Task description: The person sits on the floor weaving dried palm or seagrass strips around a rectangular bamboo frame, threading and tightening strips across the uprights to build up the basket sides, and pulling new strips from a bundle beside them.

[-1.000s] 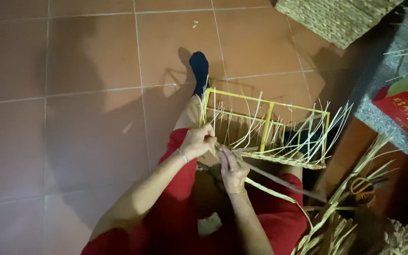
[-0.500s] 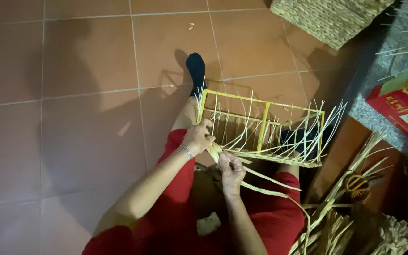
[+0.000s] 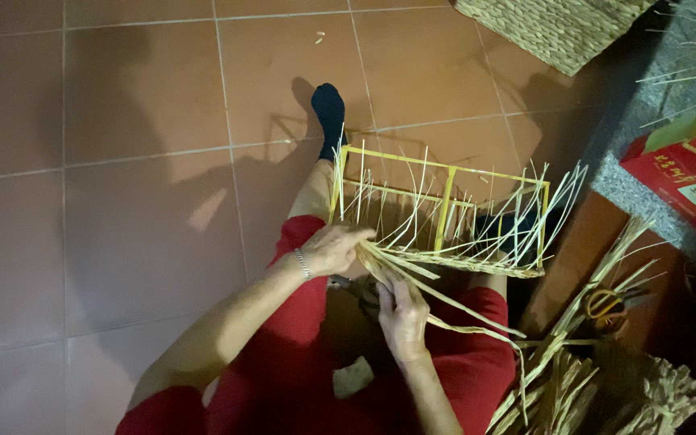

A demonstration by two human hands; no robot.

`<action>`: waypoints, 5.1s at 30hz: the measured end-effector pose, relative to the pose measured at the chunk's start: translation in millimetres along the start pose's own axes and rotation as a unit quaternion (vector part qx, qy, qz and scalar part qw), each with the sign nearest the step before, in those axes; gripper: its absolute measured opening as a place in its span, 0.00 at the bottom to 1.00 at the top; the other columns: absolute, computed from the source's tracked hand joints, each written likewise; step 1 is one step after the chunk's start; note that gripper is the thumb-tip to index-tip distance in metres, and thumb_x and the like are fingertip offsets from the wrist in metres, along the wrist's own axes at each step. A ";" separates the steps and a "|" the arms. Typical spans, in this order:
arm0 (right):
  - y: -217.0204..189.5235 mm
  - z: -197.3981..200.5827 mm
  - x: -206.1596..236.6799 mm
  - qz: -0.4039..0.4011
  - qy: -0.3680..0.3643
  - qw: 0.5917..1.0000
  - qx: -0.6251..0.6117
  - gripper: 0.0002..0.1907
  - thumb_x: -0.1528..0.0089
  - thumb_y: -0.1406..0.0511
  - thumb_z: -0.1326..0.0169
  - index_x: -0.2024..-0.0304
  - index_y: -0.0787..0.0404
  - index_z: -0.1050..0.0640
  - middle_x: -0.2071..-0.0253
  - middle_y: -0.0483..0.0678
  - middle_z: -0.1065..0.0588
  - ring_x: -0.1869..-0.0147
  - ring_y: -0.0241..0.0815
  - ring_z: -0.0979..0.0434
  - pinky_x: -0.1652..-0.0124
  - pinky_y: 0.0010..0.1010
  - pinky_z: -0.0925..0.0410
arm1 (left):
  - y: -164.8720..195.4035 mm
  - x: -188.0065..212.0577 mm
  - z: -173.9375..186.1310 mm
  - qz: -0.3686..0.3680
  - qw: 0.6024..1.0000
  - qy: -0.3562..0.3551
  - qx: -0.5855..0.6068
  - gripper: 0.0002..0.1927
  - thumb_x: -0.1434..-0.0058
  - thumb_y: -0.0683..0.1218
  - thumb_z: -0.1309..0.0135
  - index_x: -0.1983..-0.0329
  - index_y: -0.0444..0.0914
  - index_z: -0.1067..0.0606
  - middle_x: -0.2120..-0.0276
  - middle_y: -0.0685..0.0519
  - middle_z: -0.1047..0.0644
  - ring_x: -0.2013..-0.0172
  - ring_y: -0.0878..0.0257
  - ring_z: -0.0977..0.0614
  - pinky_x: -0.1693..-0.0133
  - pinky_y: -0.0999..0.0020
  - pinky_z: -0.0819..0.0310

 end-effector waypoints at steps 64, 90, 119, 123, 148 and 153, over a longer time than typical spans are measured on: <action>-17.5 -14.9 -72.6 0.079 0.009 0.990 -0.118 0.11 0.42 0.75 0.37 0.58 0.60 0.18 0.60 0.48 0.19 0.60 0.41 0.17 0.61 0.29 0.24 | 15.7 7.0 0.2 -0.026 0.977 0.174 0.117 0.19 0.50 0.40 0.37 0.53 0.38 0.22 0.53 0.45 0.19 0.56 0.46 0.17 0.54 0.55 0.21; 18.4 -6.0 -65.4 0.095 -0.071 0.990 0.073 0.08 0.38 0.64 0.38 0.56 0.56 0.18 0.71 0.52 0.21 0.72 0.52 0.18 0.73 0.41 0.26 | 7.1 11.0 10.9 0.039 0.964 0.170 0.199 0.09 0.40 0.36 0.40 0.63 0.37 0.28 0.59 0.51 0.21 0.63 0.53 0.16 0.62 0.63 0.21; 30.7 -25.0 -83.4 0.118 -0.050 0.981 0.145 0.07 0.40 0.65 0.38 0.67 0.60 0.23 0.70 0.52 0.24 0.73 0.51 0.22 0.74 0.41 0.29 | 6.4 8.8 -8.5 -0.014 0.991 0.122 0.049 0.10 0.36 0.39 0.46 0.65 0.38 0.36 0.52 0.45 0.24 0.55 0.50 0.18 0.54 0.57 0.21; 23.7 -27.4 -74.5 0.196 0.013 0.964 0.178 0.08 0.41 0.66 0.40 0.70 0.58 0.28 0.71 0.51 0.28 0.69 0.52 0.24 0.72 0.42 0.30 | -17.7 -3.4 -19.9 0.089 0.992 0.080 0.050 0.07 0.33 0.41 0.44 0.59 0.37 0.31 0.66 0.44 0.22 0.65 0.46 0.17 0.64 0.52 0.22; 55.1 89.8 -15.2 0.079 0.091 0.953 0.277 0.12 0.39 0.58 0.36 0.56 0.55 0.19 0.57 0.50 0.22 0.56 0.51 0.27 0.57 0.43 0.37 | -48.9 -49.6 -30.5 0.263 0.961 -0.079 0.013 0.12 0.39 0.47 0.43 0.74 0.38 0.16 0.79 0.46 0.18 0.76 0.58 0.15 0.64 0.61 0.19; -7.1 30.1 25.7 0.131 0.095 0.979 0.126 0.12 0.42 0.60 0.33 0.60 0.50 0.23 0.60 0.43 0.24 0.58 0.44 0.28 0.55 0.41 0.37 | -54.3 -42.9 -24.7 0.249 0.958 0.052 0.129 0.07 0.46 0.44 0.39 0.67 0.38 0.23 0.73 0.48 0.18 0.79 0.55 0.16 0.69 0.60 0.20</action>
Point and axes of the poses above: each hand's wrist, its own x-axis away from the middle knuckle, its own z-axis out of the back of the hand, y = z × x, the point moved 8 cm from there along -x, towards the middle knuckle
